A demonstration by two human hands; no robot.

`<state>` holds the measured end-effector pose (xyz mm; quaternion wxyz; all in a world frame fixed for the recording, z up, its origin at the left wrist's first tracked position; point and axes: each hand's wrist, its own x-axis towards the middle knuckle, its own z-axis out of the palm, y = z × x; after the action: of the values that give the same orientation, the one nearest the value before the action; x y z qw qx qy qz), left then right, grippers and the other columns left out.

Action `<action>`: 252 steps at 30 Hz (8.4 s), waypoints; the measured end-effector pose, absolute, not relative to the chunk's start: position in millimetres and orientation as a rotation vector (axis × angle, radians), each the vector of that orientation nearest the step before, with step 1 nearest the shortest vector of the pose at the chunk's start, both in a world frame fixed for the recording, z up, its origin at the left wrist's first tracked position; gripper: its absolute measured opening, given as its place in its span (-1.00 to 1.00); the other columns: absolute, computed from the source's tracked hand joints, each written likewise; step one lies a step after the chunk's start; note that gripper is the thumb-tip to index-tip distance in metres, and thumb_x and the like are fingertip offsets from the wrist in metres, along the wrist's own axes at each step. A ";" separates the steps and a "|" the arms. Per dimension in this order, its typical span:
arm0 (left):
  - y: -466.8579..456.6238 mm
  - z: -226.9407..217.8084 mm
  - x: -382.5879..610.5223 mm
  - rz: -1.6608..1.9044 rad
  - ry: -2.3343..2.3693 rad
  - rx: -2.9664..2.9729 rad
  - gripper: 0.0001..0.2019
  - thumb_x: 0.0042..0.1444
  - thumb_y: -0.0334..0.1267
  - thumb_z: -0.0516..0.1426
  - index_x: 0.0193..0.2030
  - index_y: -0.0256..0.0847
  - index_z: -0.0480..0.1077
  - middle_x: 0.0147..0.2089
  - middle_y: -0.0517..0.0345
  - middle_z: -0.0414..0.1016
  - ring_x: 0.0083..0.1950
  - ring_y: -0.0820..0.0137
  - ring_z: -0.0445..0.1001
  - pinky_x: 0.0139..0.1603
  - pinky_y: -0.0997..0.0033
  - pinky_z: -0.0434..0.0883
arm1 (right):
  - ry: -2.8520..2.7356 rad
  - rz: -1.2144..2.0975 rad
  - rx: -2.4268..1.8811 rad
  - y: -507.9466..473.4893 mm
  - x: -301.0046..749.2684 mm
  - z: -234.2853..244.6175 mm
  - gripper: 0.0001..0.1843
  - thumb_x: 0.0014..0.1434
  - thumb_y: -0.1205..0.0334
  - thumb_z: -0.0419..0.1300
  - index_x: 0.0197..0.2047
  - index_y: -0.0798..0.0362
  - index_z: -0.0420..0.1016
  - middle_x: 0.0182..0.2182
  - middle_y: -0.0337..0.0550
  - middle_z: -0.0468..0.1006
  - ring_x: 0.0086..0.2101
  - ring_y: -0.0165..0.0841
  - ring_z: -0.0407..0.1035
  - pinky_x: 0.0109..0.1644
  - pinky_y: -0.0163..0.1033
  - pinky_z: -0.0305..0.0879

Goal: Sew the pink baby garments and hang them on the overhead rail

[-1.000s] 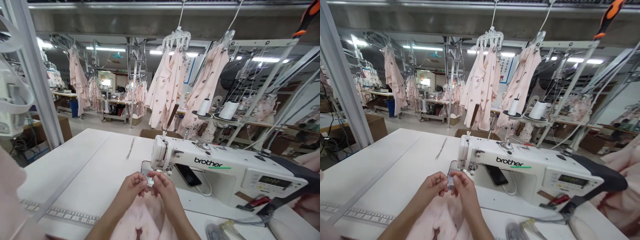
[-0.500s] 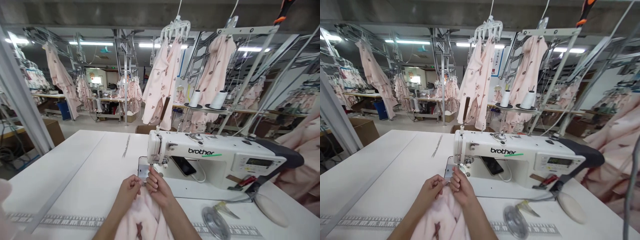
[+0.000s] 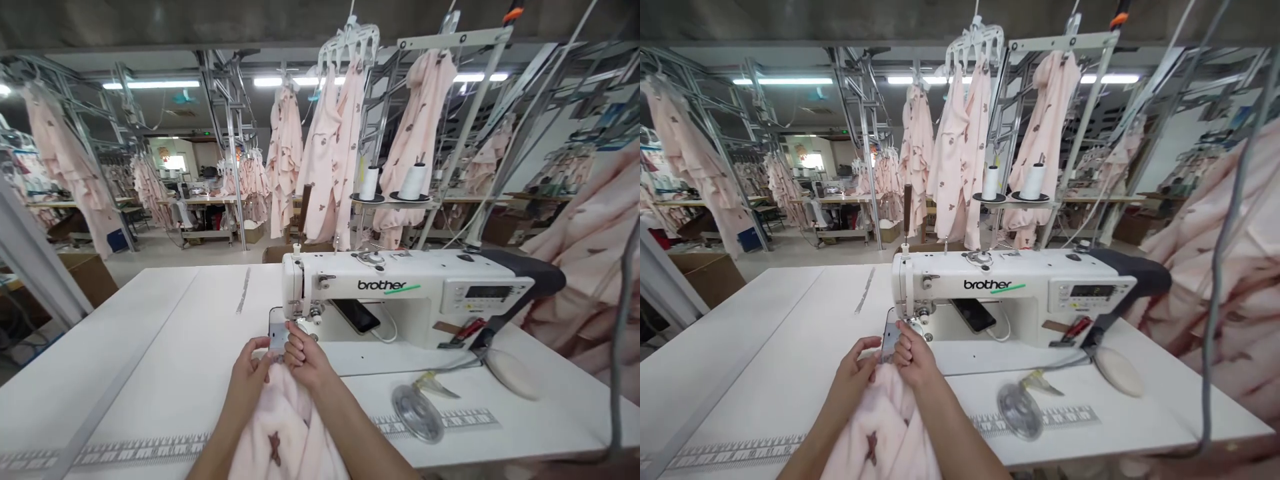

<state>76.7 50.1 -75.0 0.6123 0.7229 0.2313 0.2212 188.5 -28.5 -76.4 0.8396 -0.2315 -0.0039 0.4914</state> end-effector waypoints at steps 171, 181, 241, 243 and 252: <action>-16.3 -27.0 139.6 0.996 -0.139 2.434 -0.83 0.13 -0.27 0.03 -0.42 -0.20 0.40 -0.47 0.23 0.46 -0.45 0.51 0.38 -0.44 0.54 0.27 | -0.371 0.388 -1.125 -135.9 162.1 -82.1 -0.39 0.13 -0.30 -0.11 -0.52 0.10 0.29 -0.76 -0.45 -0.04 -0.72 -0.55 -0.20 -0.66 -0.37 -0.28; -20.3 -33.4 139.1 0.875 -0.213 2.456 -0.78 0.16 -0.26 0.00 -0.40 -0.22 0.42 -0.45 0.15 0.50 -0.43 0.46 0.42 -0.41 0.50 0.34 | -0.311 0.400 -1.112 -134.0 164.1 -79.2 -0.41 0.05 -0.35 -0.03 -0.54 0.07 0.24 -0.77 -0.48 -0.05 -0.74 -0.57 -0.24 -0.68 -0.38 -0.31; -8.9 -75.0 144.7 0.730 -0.238 2.439 -0.78 0.17 -0.25 -0.05 -0.39 -0.15 0.38 -0.40 0.21 0.47 -0.37 0.44 0.44 -0.37 0.50 0.36 | -0.144 -0.766 -1.881 -303.5 325.0 -63.4 -0.37 -0.10 -0.25 0.18 -0.15 0.07 0.19 -0.44 -0.20 0.38 -0.55 -0.34 0.32 -0.46 -0.19 0.34; -8.6 -76.1 144.7 0.721 -0.244 2.435 -0.78 0.17 -0.25 -0.05 -0.39 -0.15 0.38 -0.40 0.21 0.47 -0.37 0.44 0.43 -0.37 0.50 0.36 | -0.127 -0.827 -1.913 -301.3 322.7 -67.5 -0.37 -0.05 -0.23 0.14 -0.10 0.10 0.21 -0.31 -0.08 0.38 -0.52 -0.34 0.33 -0.41 -0.16 0.34; -12.6 -74.3 142.8 0.684 -0.293 2.463 -0.79 0.17 -0.34 -0.07 -0.37 -0.19 0.37 -0.41 0.18 0.46 -0.36 0.44 0.41 -0.35 0.48 0.34 | -0.018 -1.082 -2.010 -292.1 288.1 -64.7 -0.33 0.01 -0.07 0.11 0.11 0.14 0.18 -0.15 0.05 0.31 -0.49 -0.33 0.25 -0.33 -0.12 0.22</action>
<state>142.8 -12.6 -74.3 0.2807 0.9187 -0.1094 0.2552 288.1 -292.1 -64.7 0.4161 -0.8007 -0.0072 -0.4309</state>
